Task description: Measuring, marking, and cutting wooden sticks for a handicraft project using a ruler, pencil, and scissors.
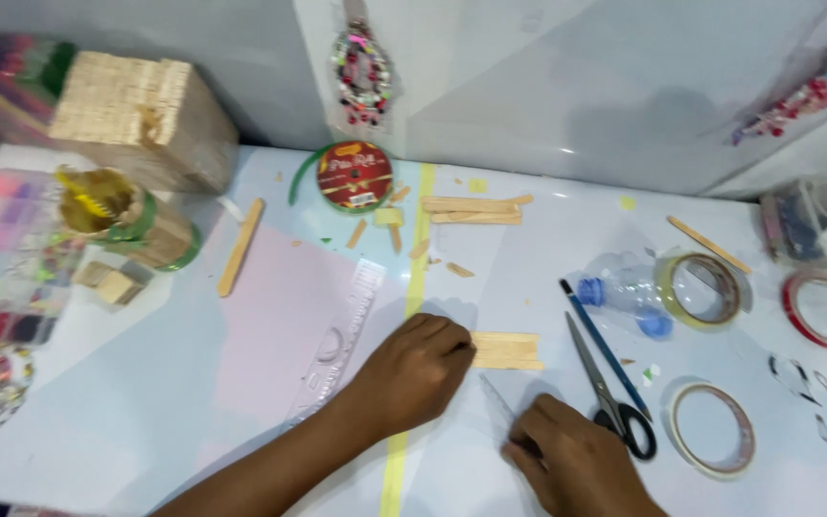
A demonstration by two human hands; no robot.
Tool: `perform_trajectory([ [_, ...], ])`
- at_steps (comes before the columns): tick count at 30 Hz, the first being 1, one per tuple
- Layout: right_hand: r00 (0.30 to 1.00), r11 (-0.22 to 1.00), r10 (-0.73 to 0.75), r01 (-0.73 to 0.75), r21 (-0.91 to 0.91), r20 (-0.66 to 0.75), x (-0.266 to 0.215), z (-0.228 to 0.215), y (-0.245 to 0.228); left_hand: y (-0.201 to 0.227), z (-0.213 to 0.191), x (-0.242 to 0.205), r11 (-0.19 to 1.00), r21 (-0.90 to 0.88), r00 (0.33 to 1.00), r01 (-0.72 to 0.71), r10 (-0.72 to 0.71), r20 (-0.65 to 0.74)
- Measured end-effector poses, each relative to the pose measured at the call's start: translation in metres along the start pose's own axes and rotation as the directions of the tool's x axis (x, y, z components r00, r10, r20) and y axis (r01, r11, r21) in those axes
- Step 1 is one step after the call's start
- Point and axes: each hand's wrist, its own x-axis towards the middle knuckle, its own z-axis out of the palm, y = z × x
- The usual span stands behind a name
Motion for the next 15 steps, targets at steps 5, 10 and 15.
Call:
perform_trajectory([
  [5, 0.990, 0.986, -0.085, 0.100, 0.132, -0.112, 0.044, -0.044, -0.007, 0.000, 0.004, -0.003, 1.000, 0.014, 1.000, -0.007, 0.007, -0.020],
  [10, 0.964, 0.985, 0.024, 0.023, -0.171, 0.264, 0.093, -0.053, -0.023, 0.002, 0.004, -0.003, 0.999, 0.039, 1.000, 0.015, -0.014, -0.013],
  [15, 0.801, 0.881, 0.233, 0.066, -0.469, 0.551, 0.065, -0.002, -0.006, -0.002, 0.004, -0.004, 0.997, 0.078, 1.000, 0.010, -0.009, -0.019],
])
